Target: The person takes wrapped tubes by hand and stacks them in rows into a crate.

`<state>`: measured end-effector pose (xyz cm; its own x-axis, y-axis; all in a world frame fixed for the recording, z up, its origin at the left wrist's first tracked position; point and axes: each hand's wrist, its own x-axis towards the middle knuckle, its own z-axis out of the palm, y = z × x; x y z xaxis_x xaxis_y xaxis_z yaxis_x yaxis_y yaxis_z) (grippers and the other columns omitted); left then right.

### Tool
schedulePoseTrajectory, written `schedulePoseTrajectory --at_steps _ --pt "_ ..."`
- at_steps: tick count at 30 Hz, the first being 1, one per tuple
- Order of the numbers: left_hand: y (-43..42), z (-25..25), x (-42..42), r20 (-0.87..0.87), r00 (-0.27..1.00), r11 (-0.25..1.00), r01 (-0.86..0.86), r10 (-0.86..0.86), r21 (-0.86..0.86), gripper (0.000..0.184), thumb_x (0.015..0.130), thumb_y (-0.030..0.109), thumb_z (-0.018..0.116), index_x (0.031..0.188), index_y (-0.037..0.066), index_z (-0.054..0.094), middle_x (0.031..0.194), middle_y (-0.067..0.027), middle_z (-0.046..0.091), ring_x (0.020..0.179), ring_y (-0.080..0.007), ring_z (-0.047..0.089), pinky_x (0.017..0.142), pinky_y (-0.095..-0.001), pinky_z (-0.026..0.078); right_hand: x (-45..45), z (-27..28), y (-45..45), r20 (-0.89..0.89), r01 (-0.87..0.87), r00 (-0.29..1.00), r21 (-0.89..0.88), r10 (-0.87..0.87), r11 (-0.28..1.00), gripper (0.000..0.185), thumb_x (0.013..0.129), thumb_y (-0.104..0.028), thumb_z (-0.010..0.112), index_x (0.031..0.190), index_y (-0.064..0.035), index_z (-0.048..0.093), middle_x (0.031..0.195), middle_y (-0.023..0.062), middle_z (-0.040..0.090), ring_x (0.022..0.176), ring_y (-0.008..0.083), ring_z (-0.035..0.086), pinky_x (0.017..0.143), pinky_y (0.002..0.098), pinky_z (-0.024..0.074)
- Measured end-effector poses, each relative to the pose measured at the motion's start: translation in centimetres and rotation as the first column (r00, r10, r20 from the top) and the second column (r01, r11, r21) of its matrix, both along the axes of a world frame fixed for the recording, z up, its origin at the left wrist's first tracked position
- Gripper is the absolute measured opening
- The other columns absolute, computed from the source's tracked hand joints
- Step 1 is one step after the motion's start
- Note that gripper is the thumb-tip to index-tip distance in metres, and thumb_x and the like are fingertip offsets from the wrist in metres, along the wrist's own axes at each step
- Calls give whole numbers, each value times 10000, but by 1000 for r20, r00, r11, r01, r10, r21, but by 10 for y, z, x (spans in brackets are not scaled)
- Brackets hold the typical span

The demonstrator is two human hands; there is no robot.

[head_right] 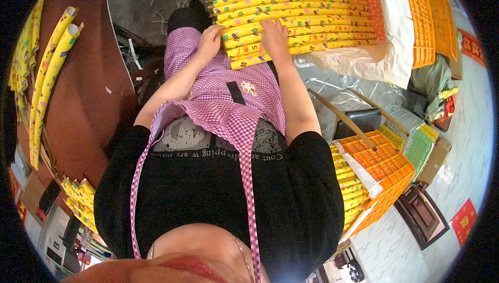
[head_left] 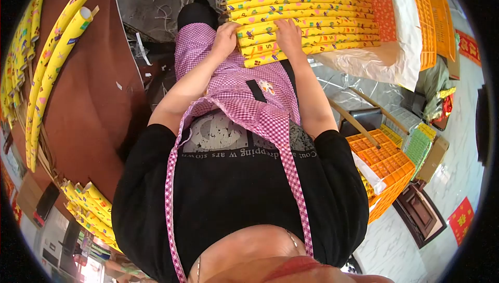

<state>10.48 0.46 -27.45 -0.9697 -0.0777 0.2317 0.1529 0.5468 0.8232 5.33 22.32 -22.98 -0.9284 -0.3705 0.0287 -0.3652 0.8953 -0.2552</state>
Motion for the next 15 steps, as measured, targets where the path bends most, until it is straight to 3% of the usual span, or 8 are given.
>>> schedulePoseTrajectory --at_steps 1,3,4,11,15 --pt "-4 -2 -1 1 1000 1000 -7 7 -6 214 765 -12 480 947 24 588 962 -151 582 923 -313 533 799 -367 427 0 0 0 1 -7 1000 -6 7 1000 296 759 -89 522 1052 -108 561 1129 45 526 1115 299 422 887 475 324" --pt "-9 -7 0 270 947 954 -229 173 194 195 788 4 452 938 11 578 894 -141 597 835 -283 570 728 -355 452 0 -1 0 -7 1 1000 10 -1 1000 293 760 -84 520 1049 -107 559 1116 36 530 1112 281 427 879 476 330" --pt "-11 -9 -1 369 914 931 -270 168 247 189 806 21 436 939 0 569 827 -129 610 757 -242 596 664 -328 473 0 -2 0 -18 -6 1000 -2 6 1000 290 760 -86 523 1047 -107 560 1110 37 532 1114 281 426 881 473 332" --pt "-7 -20 3 442 897 891 -192 -11 412 212 794 5 423 945 -15 571 727 -107 619 686 -190 611 647 -286 491 3 -1 -2 14 20 1000 -7 -20 1000 303 772 -96 524 1074 -101 543 1146 46 511 1154 313 389 913 472 317" --pt "-13 -24 0 495 862 885 -309 106 348 256 833 -7 387 1057 -21 510 889 -89 591 780 -165 569 676 -273 470 2 -1 -3 53 24 998 -3 -24 1000 320 777 -108 526 1097 -99 529 1173 61 496 1171 331 370 937 474 297"
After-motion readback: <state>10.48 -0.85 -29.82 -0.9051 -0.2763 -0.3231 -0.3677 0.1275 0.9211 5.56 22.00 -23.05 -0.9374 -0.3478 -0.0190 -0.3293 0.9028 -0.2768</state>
